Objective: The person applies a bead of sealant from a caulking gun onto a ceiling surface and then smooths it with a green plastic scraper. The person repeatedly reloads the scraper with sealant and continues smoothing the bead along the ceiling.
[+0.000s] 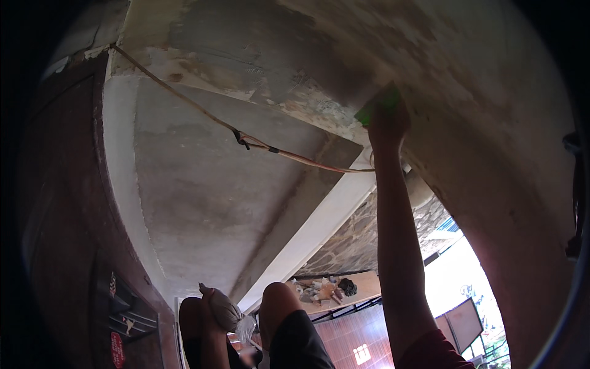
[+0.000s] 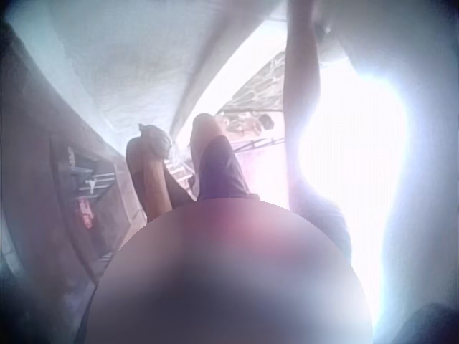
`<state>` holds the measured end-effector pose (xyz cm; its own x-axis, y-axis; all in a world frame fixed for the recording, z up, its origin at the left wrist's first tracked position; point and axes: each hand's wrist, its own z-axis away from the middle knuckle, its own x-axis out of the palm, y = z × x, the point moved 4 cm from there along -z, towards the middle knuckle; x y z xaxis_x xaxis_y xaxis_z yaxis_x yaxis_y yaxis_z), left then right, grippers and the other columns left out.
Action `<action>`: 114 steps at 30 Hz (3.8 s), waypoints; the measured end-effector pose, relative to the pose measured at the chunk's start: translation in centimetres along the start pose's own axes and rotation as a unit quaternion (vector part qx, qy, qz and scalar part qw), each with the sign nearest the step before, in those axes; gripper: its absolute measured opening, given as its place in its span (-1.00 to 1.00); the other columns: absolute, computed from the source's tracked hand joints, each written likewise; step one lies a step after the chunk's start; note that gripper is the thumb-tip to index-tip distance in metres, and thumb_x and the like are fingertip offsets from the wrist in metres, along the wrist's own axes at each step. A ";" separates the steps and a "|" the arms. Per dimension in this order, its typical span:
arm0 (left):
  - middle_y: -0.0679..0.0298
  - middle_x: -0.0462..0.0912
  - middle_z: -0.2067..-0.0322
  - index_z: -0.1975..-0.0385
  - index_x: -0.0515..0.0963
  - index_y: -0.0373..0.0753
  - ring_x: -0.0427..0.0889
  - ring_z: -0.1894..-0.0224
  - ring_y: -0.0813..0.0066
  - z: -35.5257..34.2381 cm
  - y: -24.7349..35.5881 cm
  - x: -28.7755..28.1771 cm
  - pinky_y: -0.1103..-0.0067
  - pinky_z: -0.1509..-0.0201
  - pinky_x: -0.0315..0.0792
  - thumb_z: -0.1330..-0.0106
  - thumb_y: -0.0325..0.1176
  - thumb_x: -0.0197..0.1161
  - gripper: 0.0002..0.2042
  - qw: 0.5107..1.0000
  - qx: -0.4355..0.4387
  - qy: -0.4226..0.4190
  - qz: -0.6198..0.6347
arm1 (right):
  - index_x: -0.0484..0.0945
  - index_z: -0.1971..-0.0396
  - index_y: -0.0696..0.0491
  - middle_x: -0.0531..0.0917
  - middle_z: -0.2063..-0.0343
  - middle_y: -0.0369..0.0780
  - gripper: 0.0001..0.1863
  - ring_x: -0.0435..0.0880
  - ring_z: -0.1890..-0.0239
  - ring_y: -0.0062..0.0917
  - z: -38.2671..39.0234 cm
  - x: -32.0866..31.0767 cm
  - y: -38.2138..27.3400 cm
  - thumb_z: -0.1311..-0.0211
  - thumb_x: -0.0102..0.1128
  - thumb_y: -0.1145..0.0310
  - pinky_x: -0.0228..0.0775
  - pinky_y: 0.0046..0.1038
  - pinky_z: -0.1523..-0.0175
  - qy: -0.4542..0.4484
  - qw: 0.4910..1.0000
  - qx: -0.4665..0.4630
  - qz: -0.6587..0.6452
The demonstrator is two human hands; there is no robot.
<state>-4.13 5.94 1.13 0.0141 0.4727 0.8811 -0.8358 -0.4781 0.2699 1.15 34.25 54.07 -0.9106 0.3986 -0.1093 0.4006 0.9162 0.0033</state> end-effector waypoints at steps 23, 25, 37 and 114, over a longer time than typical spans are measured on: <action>0.41 0.50 0.66 0.54 0.45 -0.01 0.57 0.63 0.45 0.5 0.0 0.8 0.49 0.53 0.52 -0.19 -0.08 0.19 -0.79 0.999 -0.036 -0.007 0.040 | 0.12 -0.29 0.30 0.43 -0.03 0.28 -0.31 0.64 0.09 0.02 5.8 9.3 -11.7 -0.15 0.08 0.45 0.63 -0.28 0.13 -0.211 0.958 -0.030 0.189; 0.41 0.49 0.67 0.55 0.44 0.00 0.55 0.65 0.45 0.5 -0.1 0.4 0.48 0.54 0.51 -0.19 -0.07 0.19 -0.79 0.998 -0.042 0.021 0.034 | 0.19 -0.26 0.28 0.59 0.19 0.19 -0.35 0.70 0.18 -0.16 5.3 5.7 -8.9 -0.11 0.03 0.51 0.62 -0.27 0.17 -0.283 0.949 0.135 0.026; 0.41 0.47 0.64 0.52 0.42 -0.02 0.53 0.63 0.47 0.5 0.0 0.5 0.48 0.53 0.50 -0.20 -0.05 0.19 -0.77 0.999 -0.005 0.031 -0.018 | 0.42 -0.05 0.21 0.58 0.09 -0.12 -0.63 0.62 0.08 -0.41 9.3 -6.6 -3.7 -0.24 -0.04 0.47 0.54 -0.39 0.11 -0.097 0.636 0.376 -0.667; 0.34 0.50 0.58 0.46 0.41 -0.05 0.56 0.56 0.39 -0.3 -0.7 0.7 0.39 0.45 0.53 -0.23 -0.09 0.14 -0.80 0.998 -0.046 0.045 0.016 | 0.31 -0.22 0.17 0.61 0.15 0.12 -0.40 0.67 0.23 -0.13 0.5 5.7 -9.3 -0.07 0.03 0.51 0.51 -0.11 0.06 -0.145 0.980 0.130 0.041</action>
<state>-3.71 6.80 1.49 -0.0592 0.5240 0.8496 -0.8821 -0.4259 0.2013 -7.72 28.04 52.89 -0.8223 0.4076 -0.3970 0.5177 0.8255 -0.2248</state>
